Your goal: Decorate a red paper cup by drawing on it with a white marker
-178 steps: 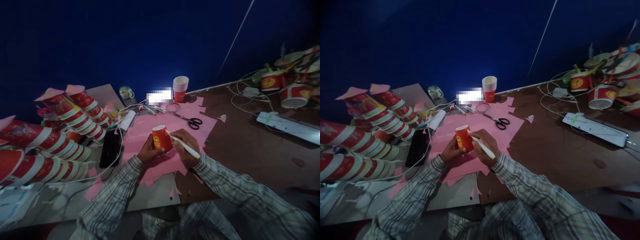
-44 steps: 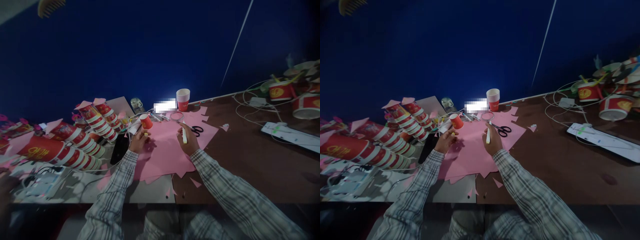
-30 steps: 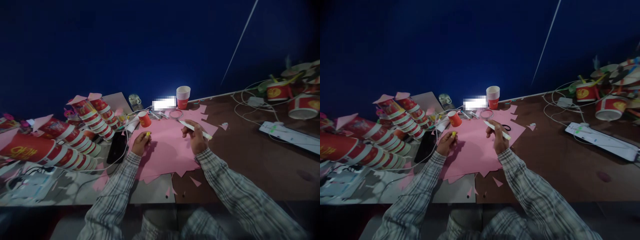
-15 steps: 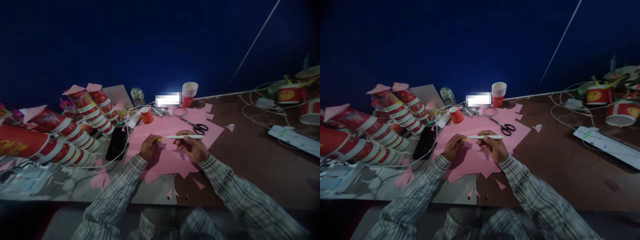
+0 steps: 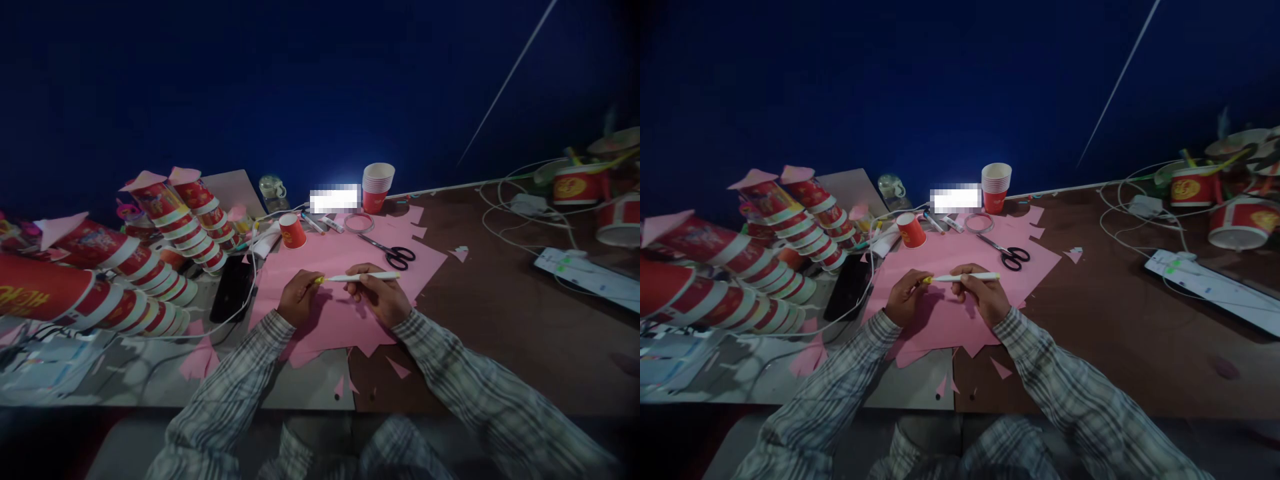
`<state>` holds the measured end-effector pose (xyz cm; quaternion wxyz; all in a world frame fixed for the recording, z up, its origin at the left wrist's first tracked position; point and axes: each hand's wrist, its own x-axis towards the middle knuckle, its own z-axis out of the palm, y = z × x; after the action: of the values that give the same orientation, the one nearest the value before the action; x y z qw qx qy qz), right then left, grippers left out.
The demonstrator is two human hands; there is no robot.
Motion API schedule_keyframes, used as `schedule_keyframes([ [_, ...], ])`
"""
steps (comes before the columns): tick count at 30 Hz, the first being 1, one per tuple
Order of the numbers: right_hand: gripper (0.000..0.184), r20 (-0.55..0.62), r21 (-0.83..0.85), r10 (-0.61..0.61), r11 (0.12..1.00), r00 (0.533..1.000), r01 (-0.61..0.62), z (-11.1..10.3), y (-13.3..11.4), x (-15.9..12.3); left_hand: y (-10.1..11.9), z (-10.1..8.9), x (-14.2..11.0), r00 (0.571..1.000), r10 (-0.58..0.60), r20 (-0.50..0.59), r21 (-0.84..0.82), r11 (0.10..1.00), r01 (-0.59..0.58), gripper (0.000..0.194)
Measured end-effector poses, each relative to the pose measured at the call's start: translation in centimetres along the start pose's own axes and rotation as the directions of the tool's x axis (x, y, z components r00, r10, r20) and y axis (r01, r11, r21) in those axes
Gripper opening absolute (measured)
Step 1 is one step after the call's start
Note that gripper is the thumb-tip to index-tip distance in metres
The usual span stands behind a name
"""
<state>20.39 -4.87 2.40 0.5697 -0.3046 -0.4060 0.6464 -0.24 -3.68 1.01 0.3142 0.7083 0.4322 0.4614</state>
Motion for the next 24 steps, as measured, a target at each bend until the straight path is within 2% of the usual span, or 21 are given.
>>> schedule_keyframes([
  [5, 0.029, 0.006, -0.038, 0.011, 0.999, 1.0, -0.011, 0.0, 0.2, 0.0, -0.2, 0.0, -0.1, 1.0, 0.018, -0.004, 0.025, 1.0, -0.018, 0.032],
  [8, 0.029, 0.015, -0.069, 0.034, 0.997, 0.999, -0.033, 0.2, 0.1, -0.1, -0.5, 0.1, -0.2, 0.99, 0.142, 0.016, 0.1, 0.985, -0.143, 0.029],
  [11, 0.031, 0.034, -0.101, 0.052, 0.994, 0.998, -0.048, 0.5, 0.1, -0.3, -0.5, 0.2, -0.3, 0.958, 0.282, 0.052, 0.187, 0.94, -0.287, 0.025],
  [14, 0.033, 0.059, -0.124, 0.065, 0.991, 0.996, -0.058, 0.6, 0.3, -0.4, -0.2, 0.4, -0.6, 0.93, 0.36, 0.078, 0.249, 0.896, -0.368, 0.024],
  [19, 0.04, 0.063, -0.081, 0.095, 0.993, 0.993, -0.09, 0.6, 0.8, -0.5, 0.6, 0.6, -1.1, 0.92, 0.37, 0.128, 0.379, 0.839, -0.39, 0.029],
  [24, 0.041, 0.086, -0.009, 0.12, 0.993, 0.989, -0.119, 0.9, 1.0, -0.6, 1.1, 1.1, -1.6, 0.892, 0.431, 0.136, 0.515, 0.739, -0.435, 0.034],
])
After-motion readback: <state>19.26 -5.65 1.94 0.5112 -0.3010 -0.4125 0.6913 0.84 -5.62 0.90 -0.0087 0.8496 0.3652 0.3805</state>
